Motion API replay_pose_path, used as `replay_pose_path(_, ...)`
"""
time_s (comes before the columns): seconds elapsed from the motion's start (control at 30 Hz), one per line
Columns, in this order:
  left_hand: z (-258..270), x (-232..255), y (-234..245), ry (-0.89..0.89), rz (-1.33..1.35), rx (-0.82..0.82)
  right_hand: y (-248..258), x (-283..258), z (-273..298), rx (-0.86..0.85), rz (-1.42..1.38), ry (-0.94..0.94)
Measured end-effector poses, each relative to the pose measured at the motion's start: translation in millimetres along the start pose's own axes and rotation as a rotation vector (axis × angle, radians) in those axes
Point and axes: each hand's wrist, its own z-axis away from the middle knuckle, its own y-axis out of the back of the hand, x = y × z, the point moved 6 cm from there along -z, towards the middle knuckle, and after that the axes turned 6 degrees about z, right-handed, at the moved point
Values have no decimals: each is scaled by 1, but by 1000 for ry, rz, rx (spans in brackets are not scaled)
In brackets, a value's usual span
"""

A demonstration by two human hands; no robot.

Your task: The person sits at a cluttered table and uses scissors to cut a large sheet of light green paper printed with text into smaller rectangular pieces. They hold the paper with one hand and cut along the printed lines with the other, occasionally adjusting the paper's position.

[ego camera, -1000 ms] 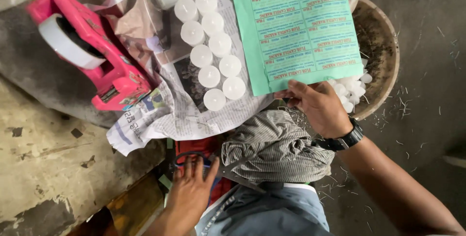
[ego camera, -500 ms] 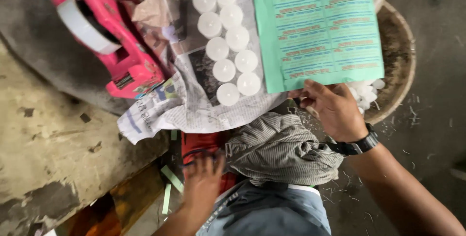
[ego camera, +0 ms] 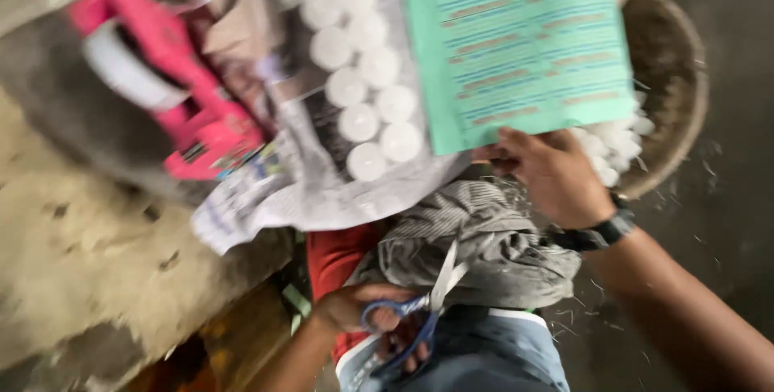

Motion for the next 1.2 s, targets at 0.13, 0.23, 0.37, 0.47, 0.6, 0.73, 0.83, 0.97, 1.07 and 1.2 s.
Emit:
replay_pose_path(0.13,-54,-13,45,-173,370,43,0,-3,1,-10,102,12)
replay_pose_path(0.23,-63,-18,58,-248,439,172,0,-3,0,-42,124,45)
replay_pose_path(0.37,-46,-39,67,-226,436,355,-4,-3,0,-76,110,72)
replay_pose_path(0.47,-31,-47,55,-215,528,295,-4,0,1,-63,77,32)
replay_pose_path(0.6,-11,-59,47,-242,593,318,-2,5,-1,-108,66,61)
replay_pose_path(0.73,27,-66,39,-139,335,525,-1,4,-3,-95,35,60)
replay_pose_path(0.83,45,-48,29,-101,-152,594,0,5,-5,-80,27,79)
replay_pose_path(0.97,29,43,-27,-82,-1218,1030,1,7,-5,-62,47,87)
replay_pose_path(1.07,-12,42,2,305,-1646,1363,-1,5,-3,-58,33,87)
replay_pose_path(1.2,-13,24,-5,280,-1968,1289,-2,-1,1,-57,111,112)
